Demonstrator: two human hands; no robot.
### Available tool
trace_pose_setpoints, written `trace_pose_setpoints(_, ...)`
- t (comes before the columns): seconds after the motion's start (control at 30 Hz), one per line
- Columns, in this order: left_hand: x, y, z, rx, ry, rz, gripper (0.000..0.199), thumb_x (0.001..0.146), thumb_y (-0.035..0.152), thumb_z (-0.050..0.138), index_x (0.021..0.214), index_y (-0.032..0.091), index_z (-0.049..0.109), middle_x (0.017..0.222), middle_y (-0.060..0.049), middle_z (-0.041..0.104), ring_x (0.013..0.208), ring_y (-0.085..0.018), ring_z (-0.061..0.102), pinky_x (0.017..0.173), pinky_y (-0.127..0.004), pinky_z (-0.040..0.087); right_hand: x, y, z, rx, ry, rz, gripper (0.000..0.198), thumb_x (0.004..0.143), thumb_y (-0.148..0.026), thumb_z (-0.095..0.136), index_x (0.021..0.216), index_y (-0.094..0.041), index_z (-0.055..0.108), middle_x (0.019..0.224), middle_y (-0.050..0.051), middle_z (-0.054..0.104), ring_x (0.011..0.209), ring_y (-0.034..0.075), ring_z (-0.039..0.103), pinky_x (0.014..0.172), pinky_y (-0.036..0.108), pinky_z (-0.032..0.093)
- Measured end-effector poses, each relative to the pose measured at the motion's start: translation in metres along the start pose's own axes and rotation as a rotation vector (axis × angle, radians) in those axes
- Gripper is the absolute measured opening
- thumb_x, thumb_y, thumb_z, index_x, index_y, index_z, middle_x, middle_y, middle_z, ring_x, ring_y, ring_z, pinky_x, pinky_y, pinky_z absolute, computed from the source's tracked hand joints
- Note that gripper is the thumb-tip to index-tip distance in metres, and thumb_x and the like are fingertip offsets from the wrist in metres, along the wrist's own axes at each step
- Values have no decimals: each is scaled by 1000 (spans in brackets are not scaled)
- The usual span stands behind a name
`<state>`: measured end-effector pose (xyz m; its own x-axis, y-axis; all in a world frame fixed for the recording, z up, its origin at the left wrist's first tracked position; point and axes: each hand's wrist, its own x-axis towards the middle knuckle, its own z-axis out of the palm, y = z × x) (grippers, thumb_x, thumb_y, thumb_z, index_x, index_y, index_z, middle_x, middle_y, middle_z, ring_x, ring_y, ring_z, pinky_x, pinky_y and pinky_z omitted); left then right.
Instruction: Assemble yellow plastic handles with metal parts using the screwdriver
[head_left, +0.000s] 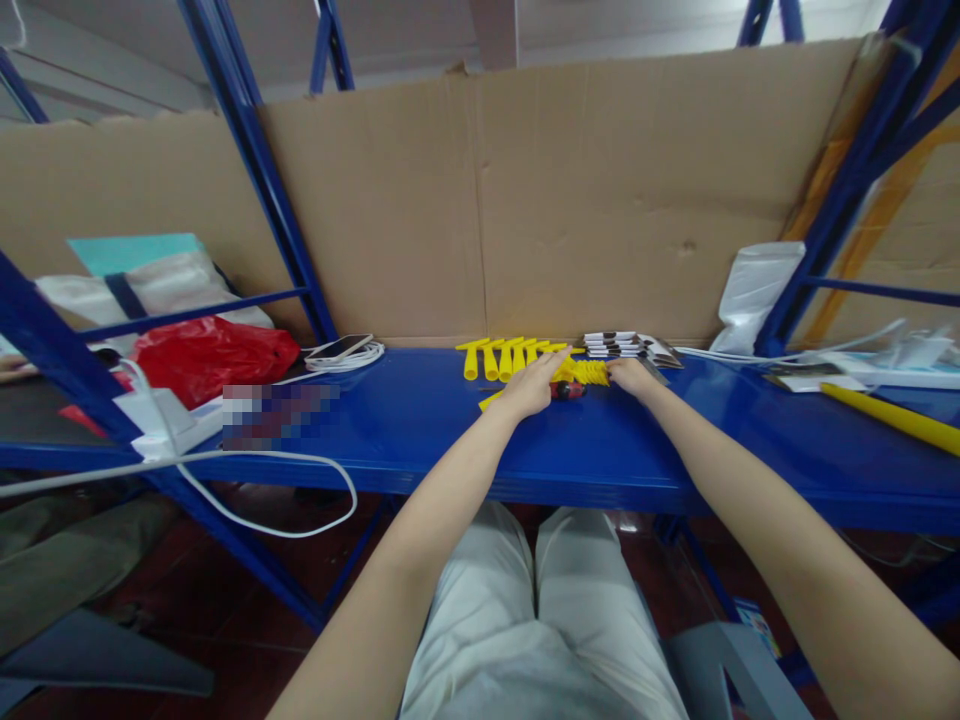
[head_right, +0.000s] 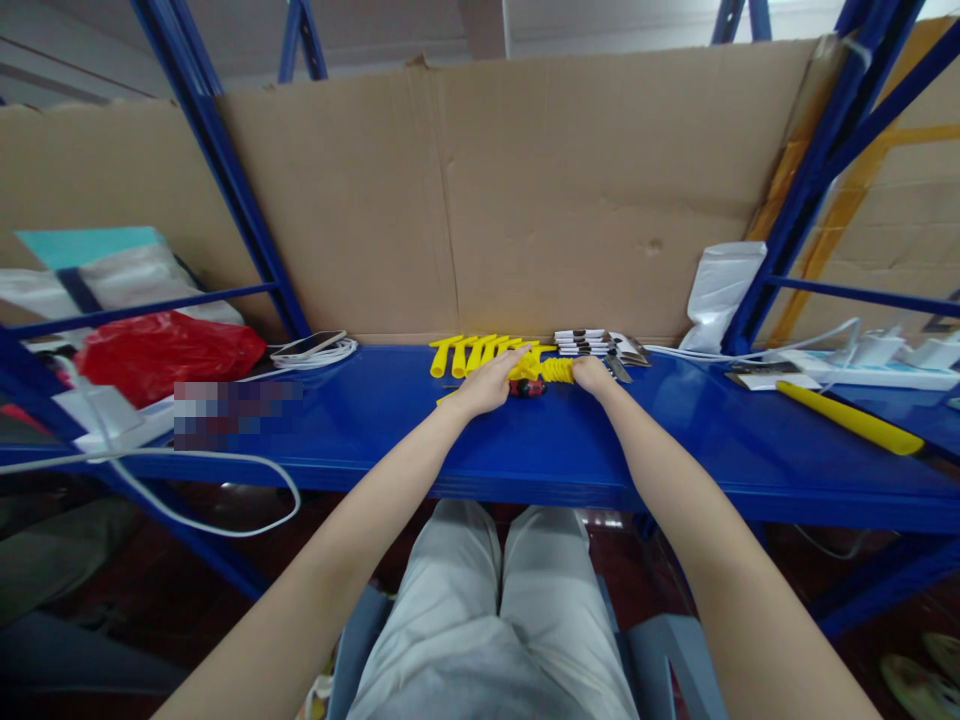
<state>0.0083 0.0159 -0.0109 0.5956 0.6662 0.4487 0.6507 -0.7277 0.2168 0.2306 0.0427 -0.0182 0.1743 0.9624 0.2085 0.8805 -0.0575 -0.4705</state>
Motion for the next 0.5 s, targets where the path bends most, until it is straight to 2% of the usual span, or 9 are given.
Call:
trace_pose_setpoints(0.1,1,-3,3,-15,18,11,82,74,-7,38,152,20,32,154,-7,42,140,-19,40,116,-36,35,0,3,-1,58,2,34,37,86,-6,39,102,-7,73,110,14,73,96,20,70,70,21,52)
trace_pose_setpoints(0.17,2,-6,5,-30,35,26,83,73,-6,39,151,22,33,153,-7,43,140,-20,41,116,-38,34,-1,4,-2,74,12,40,37,86,-7,39,101,-7,73,109,14,73,94,20,70,68,21,51)
trace_pose_setpoints(0.23,3,-9,6,-48,51,48,84,72,-6,40,151,23,33,152,-6,45,139,-20,41,117,-39,34,-1,3,-3,76,25,34,35,84,-7,41,98,-7,73,106,15,73,94,22,69,72,24,51)
trace_pose_setpoints(0.33,4,-11,7,-71,63,55,84,72,-7,40,150,22,34,152,-7,45,140,-20,40,117,-39,34,-2,0,-6,82,73,-15,31,80,-6,48,96,-9,74,107,16,73,104,26,66,89,30,48)
trace_pose_setpoints(0.4,5,-11,8,-87,66,44,82,72,-6,41,150,20,34,152,-9,45,140,-21,40,117,-40,33,-4,-3,-7,125,130,-99,30,80,-7,50,98,-11,74,112,15,72,110,27,63,97,33,45)
trace_pose_setpoints(0.5,7,-13,10,-110,85,36,80,74,-4,45,150,18,34,152,-11,44,140,-23,39,118,-41,33,-10,-13,-9,244,193,-269,22,83,-15,52,89,-15,74,107,12,73,106,25,64,98,35,44)
